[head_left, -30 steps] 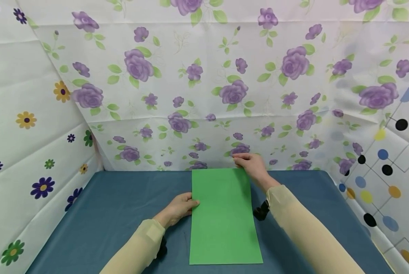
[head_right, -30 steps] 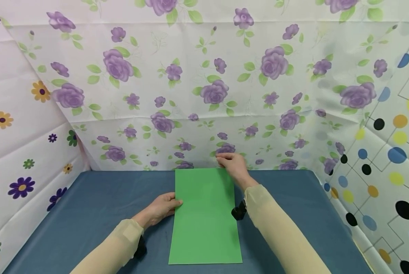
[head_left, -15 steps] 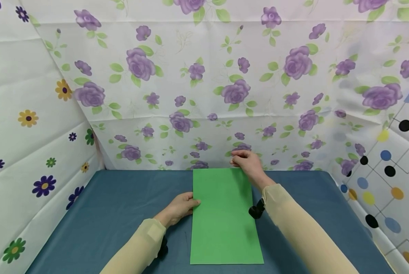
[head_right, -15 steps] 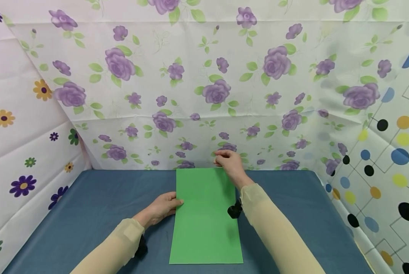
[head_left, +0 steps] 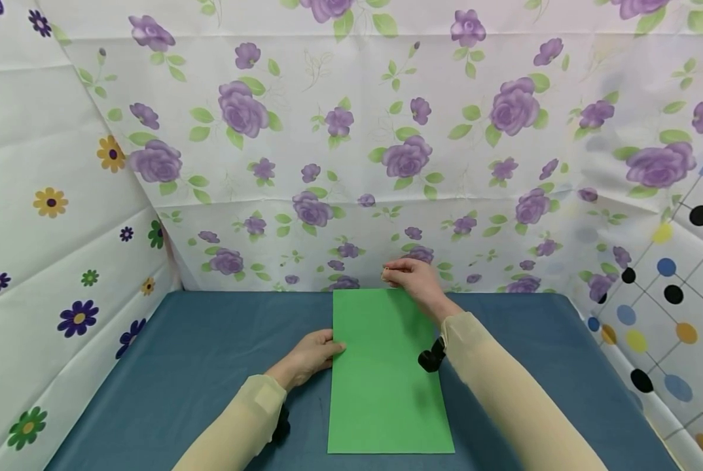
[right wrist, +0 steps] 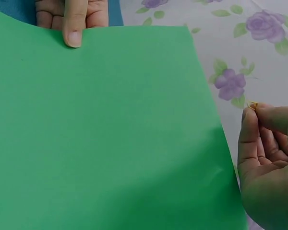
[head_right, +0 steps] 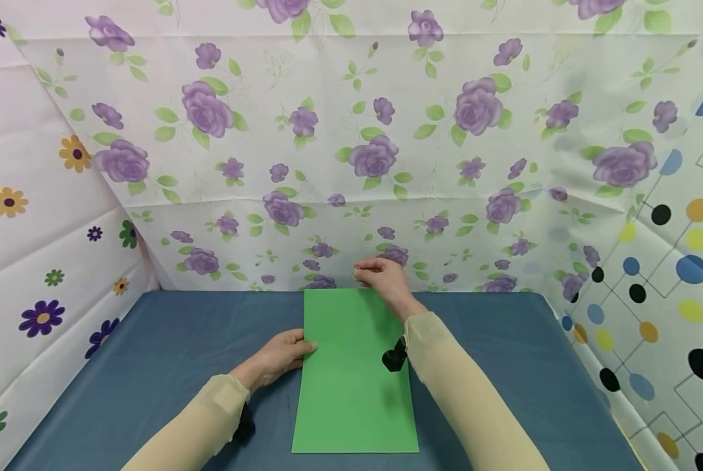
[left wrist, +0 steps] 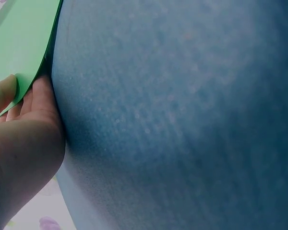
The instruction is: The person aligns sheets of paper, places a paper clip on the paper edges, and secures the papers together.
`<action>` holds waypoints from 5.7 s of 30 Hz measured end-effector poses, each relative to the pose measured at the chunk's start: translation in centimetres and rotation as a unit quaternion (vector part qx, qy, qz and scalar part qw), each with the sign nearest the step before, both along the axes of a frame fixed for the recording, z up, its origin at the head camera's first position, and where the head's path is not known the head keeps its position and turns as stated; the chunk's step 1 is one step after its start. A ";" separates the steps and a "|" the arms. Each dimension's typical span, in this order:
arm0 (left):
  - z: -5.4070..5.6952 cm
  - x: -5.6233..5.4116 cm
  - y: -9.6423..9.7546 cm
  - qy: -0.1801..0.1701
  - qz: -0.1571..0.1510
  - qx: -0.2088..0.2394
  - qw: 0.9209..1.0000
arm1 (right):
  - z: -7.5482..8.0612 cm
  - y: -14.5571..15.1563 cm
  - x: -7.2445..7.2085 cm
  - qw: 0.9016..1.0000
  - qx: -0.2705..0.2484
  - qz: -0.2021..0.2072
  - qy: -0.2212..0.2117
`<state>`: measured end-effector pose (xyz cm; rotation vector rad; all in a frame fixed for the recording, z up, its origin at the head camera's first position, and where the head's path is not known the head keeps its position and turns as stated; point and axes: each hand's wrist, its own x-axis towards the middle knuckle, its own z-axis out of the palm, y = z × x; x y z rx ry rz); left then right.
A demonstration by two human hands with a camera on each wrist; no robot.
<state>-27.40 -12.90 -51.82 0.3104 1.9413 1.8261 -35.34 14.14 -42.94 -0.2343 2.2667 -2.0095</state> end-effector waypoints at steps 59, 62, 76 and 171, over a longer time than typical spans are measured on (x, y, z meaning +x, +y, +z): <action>-0.1 -0.2 0.0 -0.017 0.009 0.011 1.000 | 1.8 -7.2 -2.0 0.972 0.214 0.095 0.017; -0.1 -0.2 0.0 -0.016 0.010 0.011 1.000 | 1.8 -7.3 -1.9 0.970 0.221 0.098 0.020; 0.0 -0.3 0.1 -0.016 0.014 0.004 1.000 | 2.0 -7.2 -1.7 0.964 0.241 0.110 0.016; -0.3 -0.4 0.0 -0.023 0.006 0.017 1.000 | -0.3 -4.7 -0.2 0.901 0.360 0.165 0.177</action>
